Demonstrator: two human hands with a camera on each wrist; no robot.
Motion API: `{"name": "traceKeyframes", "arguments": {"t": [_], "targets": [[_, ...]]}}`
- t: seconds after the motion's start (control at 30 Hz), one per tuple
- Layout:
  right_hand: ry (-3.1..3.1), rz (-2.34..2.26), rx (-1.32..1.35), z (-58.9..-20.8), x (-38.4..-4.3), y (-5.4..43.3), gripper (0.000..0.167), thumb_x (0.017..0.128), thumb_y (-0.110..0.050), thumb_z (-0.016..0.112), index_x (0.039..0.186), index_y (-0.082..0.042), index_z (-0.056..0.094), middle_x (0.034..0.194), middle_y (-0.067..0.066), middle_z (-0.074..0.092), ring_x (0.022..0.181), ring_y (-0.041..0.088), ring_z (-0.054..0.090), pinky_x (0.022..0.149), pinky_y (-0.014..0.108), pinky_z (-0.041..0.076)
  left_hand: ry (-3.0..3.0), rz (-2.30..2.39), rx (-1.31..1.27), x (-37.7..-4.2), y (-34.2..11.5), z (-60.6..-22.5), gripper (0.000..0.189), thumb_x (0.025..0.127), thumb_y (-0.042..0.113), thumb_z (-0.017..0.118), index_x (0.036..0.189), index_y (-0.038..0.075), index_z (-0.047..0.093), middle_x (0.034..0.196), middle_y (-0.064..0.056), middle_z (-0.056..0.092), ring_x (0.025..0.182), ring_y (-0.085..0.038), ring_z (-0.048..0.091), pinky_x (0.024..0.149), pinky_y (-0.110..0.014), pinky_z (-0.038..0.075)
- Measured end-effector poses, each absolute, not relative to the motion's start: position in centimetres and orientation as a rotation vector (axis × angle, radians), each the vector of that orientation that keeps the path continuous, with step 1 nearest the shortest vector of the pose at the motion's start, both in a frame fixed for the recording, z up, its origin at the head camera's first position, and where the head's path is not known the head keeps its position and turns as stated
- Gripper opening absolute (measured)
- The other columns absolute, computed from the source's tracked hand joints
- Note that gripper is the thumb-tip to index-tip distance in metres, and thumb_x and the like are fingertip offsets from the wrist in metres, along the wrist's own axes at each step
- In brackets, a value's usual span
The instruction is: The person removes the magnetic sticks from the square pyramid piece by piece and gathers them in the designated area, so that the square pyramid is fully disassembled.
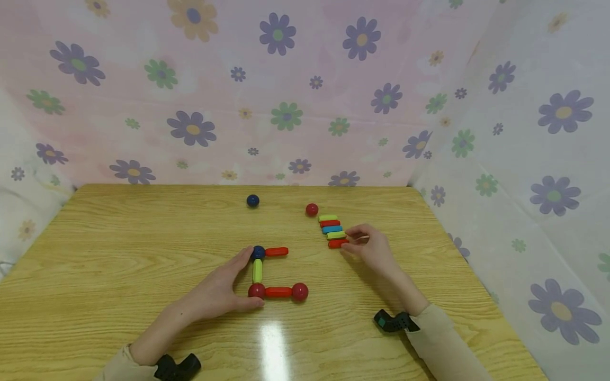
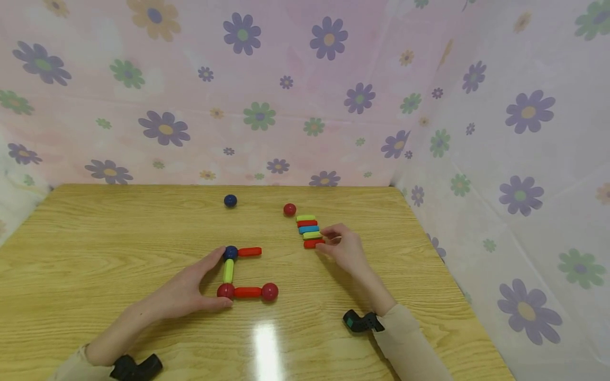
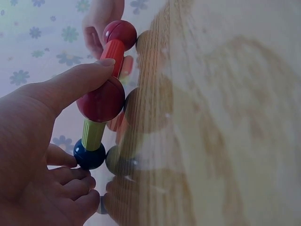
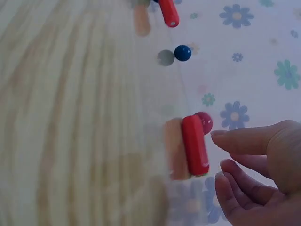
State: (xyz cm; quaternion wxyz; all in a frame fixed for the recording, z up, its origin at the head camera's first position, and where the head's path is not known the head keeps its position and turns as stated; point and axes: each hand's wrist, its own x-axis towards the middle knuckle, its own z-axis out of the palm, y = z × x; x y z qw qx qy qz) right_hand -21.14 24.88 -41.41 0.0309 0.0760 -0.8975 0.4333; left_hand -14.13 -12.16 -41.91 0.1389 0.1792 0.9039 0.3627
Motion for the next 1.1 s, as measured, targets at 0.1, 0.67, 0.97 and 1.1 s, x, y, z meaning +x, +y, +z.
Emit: {"name": "traceKeyframes", "arguments": {"t": [0.1, 0.67, 0.97, 1.1], "targets": [[-2.779, 1.372, 0.298, -40.5, -20.5, 24.0, 0.034, 0.086, -0.017, 0.080, 0.116, -0.005, 0.070, 0.112, 0.012, 0.068, 0.100, 0.027, 0.067, 0.085, 0.031, 0.058, 2.614, 1.048, 0.521, -14.1, -12.2, -41.9, 0.118, 0.075, 0.063, 0.078, 0.162, 0.013, 0.015, 0.165, -0.014, 0.022, 0.150, -0.039, 0.025, 0.117, -0.059, 0.029], [-2.995, 1.380, 1.136, -41.0, -16.5, 17.8, 0.035, 0.086, -0.041, 0.078, 0.115, -0.023, 0.069, 0.108, -0.013, 0.067, 0.100, 0.007, 0.063, 0.092, 0.028, 0.053, 2.615, 1.046, 0.504, -14.2, -12.1, -42.0, 0.119, 0.075, 0.065, 0.078, 0.162, 0.014, 0.014, 0.165, -0.014, 0.021, 0.150, -0.038, 0.025, 0.117, -0.059, 0.029], [-2.857, 1.351, 1.295, -42.4, -16.4, 17.2, 0.025, 0.089, -0.033, 0.077, 0.111, -0.025, 0.070, 0.101, -0.013, 0.067, 0.091, 0.006, 0.060, 0.082, 0.025, 0.053, 2.614, 1.039, 0.504, -14.2, -12.1, -41.9, 0.120, 0.075, 0.065, 0.078, 0.162, 0.014, 0.014, 0.166, -0.013, 0.020, 0.150, -0.037, 0.024, 0.117, -0.059, 0.028], [-2.835, 1.316, 1.297, -42.7, -16.3, 16.9, 0.018, 0.092, -0.031, 0.074, 0.108, -0.024, 0.072, 0.102, -0.012, 0.067, 0.092, 0.007, 0.058, 0.082, 0.025, 0.052, 2.617, 1.042, 0.512, -14.2, -12.1, -41.9, 0.120, 0.075, 0.066, 0.077, 0.162, 0.013, 0.014, 0.166, -0.014, 0.020, 0.150, -0.038, 0.024, 0.117, -0.059, 0.029]]}}
